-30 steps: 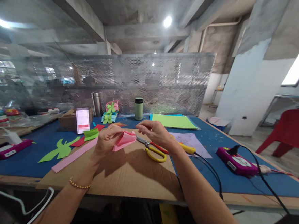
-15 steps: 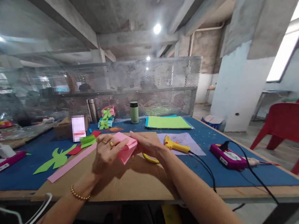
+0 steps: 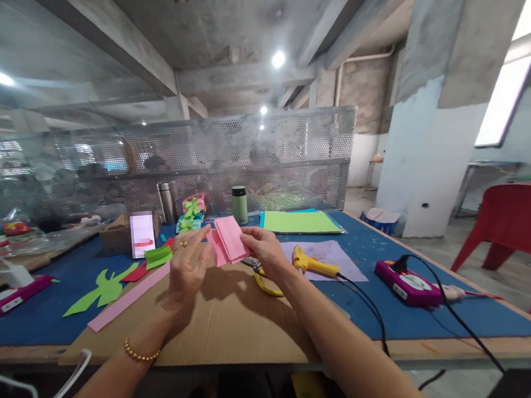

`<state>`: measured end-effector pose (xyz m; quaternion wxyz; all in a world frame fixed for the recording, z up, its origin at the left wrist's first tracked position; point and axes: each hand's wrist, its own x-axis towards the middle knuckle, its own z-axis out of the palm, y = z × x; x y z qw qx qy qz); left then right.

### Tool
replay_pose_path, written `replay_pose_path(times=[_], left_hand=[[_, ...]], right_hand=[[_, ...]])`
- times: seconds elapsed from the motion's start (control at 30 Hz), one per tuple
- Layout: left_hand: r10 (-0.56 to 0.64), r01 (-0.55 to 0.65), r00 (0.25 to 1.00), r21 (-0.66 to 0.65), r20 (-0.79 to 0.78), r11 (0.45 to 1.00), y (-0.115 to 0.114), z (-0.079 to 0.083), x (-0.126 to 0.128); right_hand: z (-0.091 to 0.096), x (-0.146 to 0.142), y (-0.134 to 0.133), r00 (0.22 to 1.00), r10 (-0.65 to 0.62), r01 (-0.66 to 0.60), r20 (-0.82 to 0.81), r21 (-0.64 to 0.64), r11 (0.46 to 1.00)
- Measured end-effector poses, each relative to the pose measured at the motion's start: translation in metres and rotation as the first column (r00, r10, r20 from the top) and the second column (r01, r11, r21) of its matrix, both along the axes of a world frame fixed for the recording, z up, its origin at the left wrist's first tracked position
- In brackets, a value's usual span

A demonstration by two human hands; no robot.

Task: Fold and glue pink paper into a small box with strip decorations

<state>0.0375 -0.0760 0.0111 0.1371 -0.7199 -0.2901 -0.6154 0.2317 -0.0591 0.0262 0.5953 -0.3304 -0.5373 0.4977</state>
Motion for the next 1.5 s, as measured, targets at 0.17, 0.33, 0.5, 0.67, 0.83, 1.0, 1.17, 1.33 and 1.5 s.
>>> replay_pose_path(times=[0.17,0.33,0.5,0.67,0.83,1.0,1.17,1.33,1.5], left_hand=[[-0.025,0.033,0.998,-0.165,0.053,0.986,-0.015,0.004,0.013],[-0.145,0.248,0.961,-0.504,0.235,0.827,-0.017,0.0,0.041],[-0.226,0.505,0.84,-0.56,0.493,0.657,0.002,0.006,0.06],[-0.217,0.518,0.826,-0.547,0.521,0.657,0.017,0.011,0.062],[-0.134,0.368,0.888,-0.507,0.439,0.78,0.027,0.008,0.054],[0.044,0.165,0.867,-0.37,0.496,0.914,0.026,0.0,0.04],[-0.128,0.783,0.57,-0.489,0.812,0.385,0.021,0.0,0.046],[-0.186,0.89,0.431,-0.383,0.883,0.248,0.026,0.003,0.054],[-0.211,0.879,0.455,-0.4,0.865,0.259,0.034,0.013,0.032]], right_hand=[[-0.001,0.001,0.01,0.977,-0.197,0.202,-0.083,0.067,0.977],[-0.002,0.001,0.016,0.948,-0.29,0.305,-0.131,0.114,0.946],[-0.005,-0.001,0.017,0.933,-0.322,0.346,-0.161,0.152,0.926],[-0.008,-0.001,0.018,0.924,-0.311,0.351,-0.221,0.169,0.921],[-0.015,-0.008,0.022,0.94,-0.207,0.249,-0.272,0.126,0.96],[-0.016,-0.009,0.019,0.938,-0.089,0.127,-0.335,0.094,0.987],[-0.014,-0.009,0.014,0.915,-0.002,0.044,-0.402,0.095,0.994],[-0.015,-0.015,0.012,0.92,0.013,0.023,-0.393,0.086,0.996],[-0.004,-0.004,0.013,0.951,0.042,-0.023,-0.307,0.064,0.998]])
